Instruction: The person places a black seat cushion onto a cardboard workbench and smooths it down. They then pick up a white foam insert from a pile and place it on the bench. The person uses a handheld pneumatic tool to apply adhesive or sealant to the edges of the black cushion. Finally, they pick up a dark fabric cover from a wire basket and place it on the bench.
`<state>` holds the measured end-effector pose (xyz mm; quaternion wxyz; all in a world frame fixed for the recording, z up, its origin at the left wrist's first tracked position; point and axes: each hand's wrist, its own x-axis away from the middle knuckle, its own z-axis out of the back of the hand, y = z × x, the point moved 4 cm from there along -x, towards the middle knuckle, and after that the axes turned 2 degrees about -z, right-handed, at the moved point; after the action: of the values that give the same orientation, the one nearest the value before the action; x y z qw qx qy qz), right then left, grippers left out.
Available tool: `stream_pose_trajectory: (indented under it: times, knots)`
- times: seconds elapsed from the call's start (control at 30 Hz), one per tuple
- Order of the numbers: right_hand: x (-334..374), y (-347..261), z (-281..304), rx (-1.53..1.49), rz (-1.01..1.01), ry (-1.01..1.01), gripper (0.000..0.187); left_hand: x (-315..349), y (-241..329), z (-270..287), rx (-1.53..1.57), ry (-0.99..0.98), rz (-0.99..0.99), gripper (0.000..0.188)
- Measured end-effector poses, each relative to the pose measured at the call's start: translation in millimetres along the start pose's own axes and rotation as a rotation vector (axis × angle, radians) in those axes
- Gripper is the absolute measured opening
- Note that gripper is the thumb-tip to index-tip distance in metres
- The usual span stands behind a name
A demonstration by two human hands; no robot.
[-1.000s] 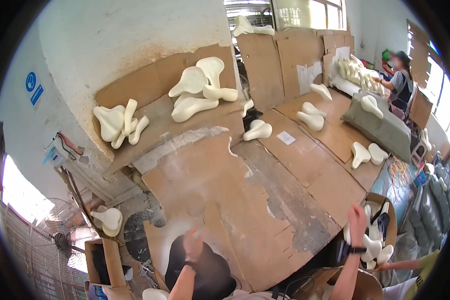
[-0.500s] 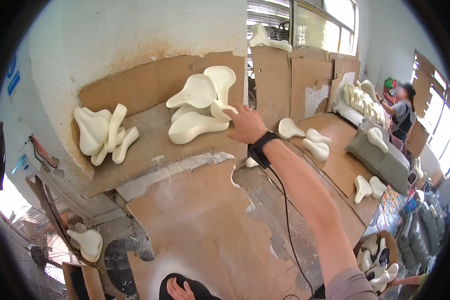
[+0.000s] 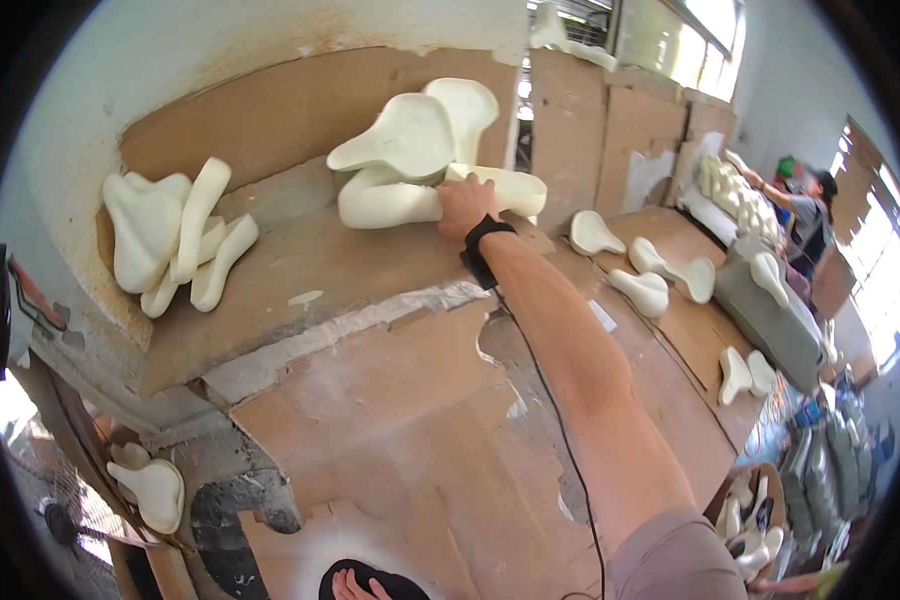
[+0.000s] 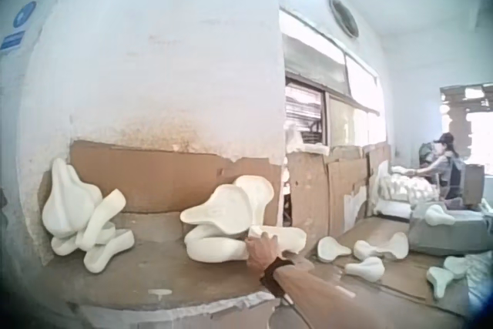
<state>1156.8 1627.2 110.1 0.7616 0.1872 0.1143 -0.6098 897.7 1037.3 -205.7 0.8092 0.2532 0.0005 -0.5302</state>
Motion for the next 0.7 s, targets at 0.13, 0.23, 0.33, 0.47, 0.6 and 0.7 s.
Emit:
stream_pose_trajectory:
  times: [0.13,0.23,0.33,0.47,0.6,0.7]
  knots:
    - [126.6,7.4,68.0,-0.293,0.044,0.419,0.043,10.4,-29.4,-18.6,-0.023,0.078,0.005,0.05]
    - [270.2,52.4,98.8,-0.389,0.015,0.491,0.035,12.9,-27.6,-23.8,-0.098,0.053,-0.022,0.041]
    - [474.1,126.0,148.8,-0.272,-0.167,0.296,0.042,28.6,-10.8,-41.8,-0.074,0.08,-0.108,0.046]
    - [716.6,160.0,181.7,-0.216,-0.741,-0.007,0.051,29.0,-24.9,-36.2,-0.141,0.093,-0.038,0.047]
    - [891.2,140.9,223.1,0.016,-1.449,-0.566,0.05,31.0,-38.0,-33.3,-0.152,0.106,-0.029,0.046]
    - [1065.0,128.3,206.7,0.257,-1.442,-1.279,0.078,30.9,-20.0,-39.3,-0.088,0.093,-0.139,0.042]
